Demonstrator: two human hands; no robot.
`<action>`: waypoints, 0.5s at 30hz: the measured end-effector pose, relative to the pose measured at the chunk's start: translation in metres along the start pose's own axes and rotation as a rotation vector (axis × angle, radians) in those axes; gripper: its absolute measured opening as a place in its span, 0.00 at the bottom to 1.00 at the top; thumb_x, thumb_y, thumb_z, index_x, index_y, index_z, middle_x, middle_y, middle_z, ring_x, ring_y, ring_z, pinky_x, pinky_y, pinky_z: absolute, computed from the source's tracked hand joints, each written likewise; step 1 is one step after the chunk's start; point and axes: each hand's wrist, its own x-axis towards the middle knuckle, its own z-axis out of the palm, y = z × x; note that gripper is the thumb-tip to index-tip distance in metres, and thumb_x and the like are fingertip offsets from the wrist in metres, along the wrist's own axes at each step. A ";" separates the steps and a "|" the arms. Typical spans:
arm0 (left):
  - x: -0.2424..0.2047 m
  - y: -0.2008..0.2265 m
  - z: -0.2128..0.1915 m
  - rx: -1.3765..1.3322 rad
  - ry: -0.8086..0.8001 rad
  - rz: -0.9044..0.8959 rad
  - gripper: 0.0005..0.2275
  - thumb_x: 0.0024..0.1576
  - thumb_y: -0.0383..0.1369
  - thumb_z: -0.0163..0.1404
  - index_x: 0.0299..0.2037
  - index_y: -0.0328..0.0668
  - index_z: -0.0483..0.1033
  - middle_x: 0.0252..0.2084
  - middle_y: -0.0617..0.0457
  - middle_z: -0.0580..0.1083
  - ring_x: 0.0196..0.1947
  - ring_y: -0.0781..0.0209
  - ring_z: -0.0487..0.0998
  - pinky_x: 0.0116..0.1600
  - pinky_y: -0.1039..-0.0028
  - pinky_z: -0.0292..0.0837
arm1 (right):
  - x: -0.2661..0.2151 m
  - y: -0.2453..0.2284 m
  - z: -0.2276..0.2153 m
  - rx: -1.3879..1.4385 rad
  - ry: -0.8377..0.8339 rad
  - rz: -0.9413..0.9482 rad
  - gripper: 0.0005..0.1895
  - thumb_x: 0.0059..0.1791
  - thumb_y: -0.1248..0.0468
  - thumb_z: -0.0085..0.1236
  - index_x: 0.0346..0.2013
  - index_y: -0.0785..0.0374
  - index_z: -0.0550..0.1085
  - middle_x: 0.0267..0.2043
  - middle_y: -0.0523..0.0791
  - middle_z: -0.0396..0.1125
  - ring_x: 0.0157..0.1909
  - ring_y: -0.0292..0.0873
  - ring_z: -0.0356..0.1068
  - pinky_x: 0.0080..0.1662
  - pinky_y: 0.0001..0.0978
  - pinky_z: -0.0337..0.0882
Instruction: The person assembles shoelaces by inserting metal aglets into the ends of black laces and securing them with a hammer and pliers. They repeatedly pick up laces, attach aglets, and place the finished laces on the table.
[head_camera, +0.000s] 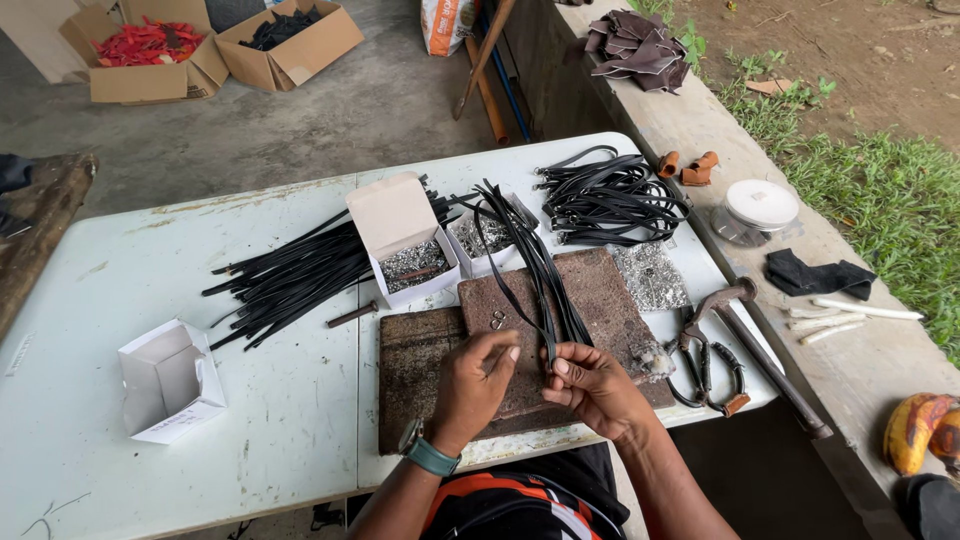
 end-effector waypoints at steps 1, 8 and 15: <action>0.003 0.000 -0.001 0.043 0.057 0.132 0.12 0.59 0.29 0.57 0.52 0.37 0.79 0.40 0.51 0.80 0.37 0.64 0.82 0.39 0.75 0.79 | 0.000 0.000 -0.003 0.047 -0.015 0.026 0.11 0.51 0.71 0.54 0.47 0.74 0.76 0.34 0.48 0.73 0.33 0.40 0.76 0.43 0.38 0.82; 0.031 -0.004 0.012 0.360 -0.145 0.383 0.22 0.54 0.20 0.53 0.59 0.47 0.78 0.62 0.44 0.70 0.54 0.48 0.77 0.47 0.70 0.79 | -0.002 0.000 -0.001 0.113 -0.077 0.030 0.07 0.52 0.71 0.52 0.43 0.72 0.74 0.35 0.49 0.73 0.33 0.41 0.76 0.42 0.39 0.82; 0.046 -0.022 0.011 0.436 -0.186 0.648 0.13 0.55 0.26 0.58 0.50 0.43 0.80 0.54 0.50 0.76 0.55 0.49 0.78 0.63 0.60 0.75 | 0.000 0.000 0.008 -0.098 -0.070 -0.088 0.05 0.53 0.70 0.55 0.42 0.69 0.73 0.35 0.50 0.73 0.32 0.41 0.76 0.38 0.34 0.80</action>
